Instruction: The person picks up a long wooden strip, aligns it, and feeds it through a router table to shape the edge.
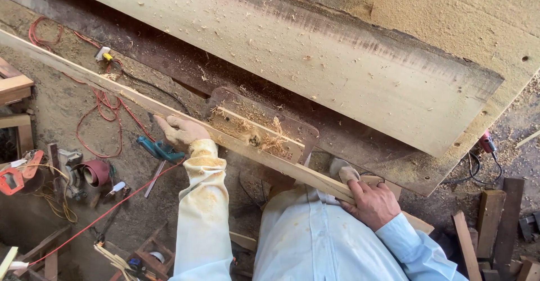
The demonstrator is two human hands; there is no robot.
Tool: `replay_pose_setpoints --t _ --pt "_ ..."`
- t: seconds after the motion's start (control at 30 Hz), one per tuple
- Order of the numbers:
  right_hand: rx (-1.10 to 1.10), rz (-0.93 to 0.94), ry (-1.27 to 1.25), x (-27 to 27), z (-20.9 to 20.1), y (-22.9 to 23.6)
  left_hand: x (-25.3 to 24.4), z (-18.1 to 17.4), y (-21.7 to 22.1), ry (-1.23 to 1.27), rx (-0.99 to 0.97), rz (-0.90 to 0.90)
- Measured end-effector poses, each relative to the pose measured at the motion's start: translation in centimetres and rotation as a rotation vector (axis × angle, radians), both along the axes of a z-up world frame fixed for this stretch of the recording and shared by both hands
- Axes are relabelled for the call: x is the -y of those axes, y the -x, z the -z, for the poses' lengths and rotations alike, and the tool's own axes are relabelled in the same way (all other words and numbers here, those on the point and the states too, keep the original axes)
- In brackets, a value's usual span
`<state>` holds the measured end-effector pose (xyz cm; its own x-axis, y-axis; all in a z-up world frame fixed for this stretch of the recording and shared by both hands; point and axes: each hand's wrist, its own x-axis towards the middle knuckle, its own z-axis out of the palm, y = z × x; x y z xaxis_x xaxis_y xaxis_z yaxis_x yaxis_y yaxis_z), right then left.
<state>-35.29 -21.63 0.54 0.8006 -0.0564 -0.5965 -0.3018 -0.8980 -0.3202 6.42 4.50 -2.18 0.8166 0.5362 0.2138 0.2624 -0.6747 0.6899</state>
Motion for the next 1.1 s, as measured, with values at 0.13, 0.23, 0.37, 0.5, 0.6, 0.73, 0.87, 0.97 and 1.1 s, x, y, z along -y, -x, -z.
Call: replay_pose_setpoints --t 0.13,0.23,0.37,0.5,0.6,0.73,0.87,0.97,1.1 --pt "0.009 -0.011 0.01 -0.4 0.7 0.1 0.4 -1.3 -0.3 -0.086 -0.018 -0.005" --pt "0.077 0.007 0.015 -0.8 1.1 0.2 -0.1 -1.0 -0.7 -0.169 -0.033 -0.015" --pt "0.078 0.001 0.027 -1.1 1.0 -0.4 -0.6 -0.7 -1.3 -0.12 -0.03 -0.016" --pt "0.069 0.007 0.019 -1.4 1.2 -0.9 -1.0 -0.7 -1.8 -0.139 -0.053 -0.025" --pt "0.039 0.008 0.004 -1.5 0.8 -1.6 -1.5 -0.2 -2.3 -0.109 -0.042 -0.02" --pt "0.091 0.021 -0.001 -1.9 0.9 -2.1 -2.2 0.4 -3.1 -0.069 0.003 0.008" --pt "0.123 0.029 0.012 -2.3 0.7 -2.9 -1.8 -0.4 -3.5 0.017 -0.074 -0.085" --pt "0.161 0.016 0.032 -2.4 0.4 -3.4 -2.1 -0.5 -3.9 -0.072 -0.081 -0.061" --pt "0.117 0.032 0.014 -2.6 1.1 -3.0 -3.8 1.0 -4.3 -0.08 -0.147 -0.117"
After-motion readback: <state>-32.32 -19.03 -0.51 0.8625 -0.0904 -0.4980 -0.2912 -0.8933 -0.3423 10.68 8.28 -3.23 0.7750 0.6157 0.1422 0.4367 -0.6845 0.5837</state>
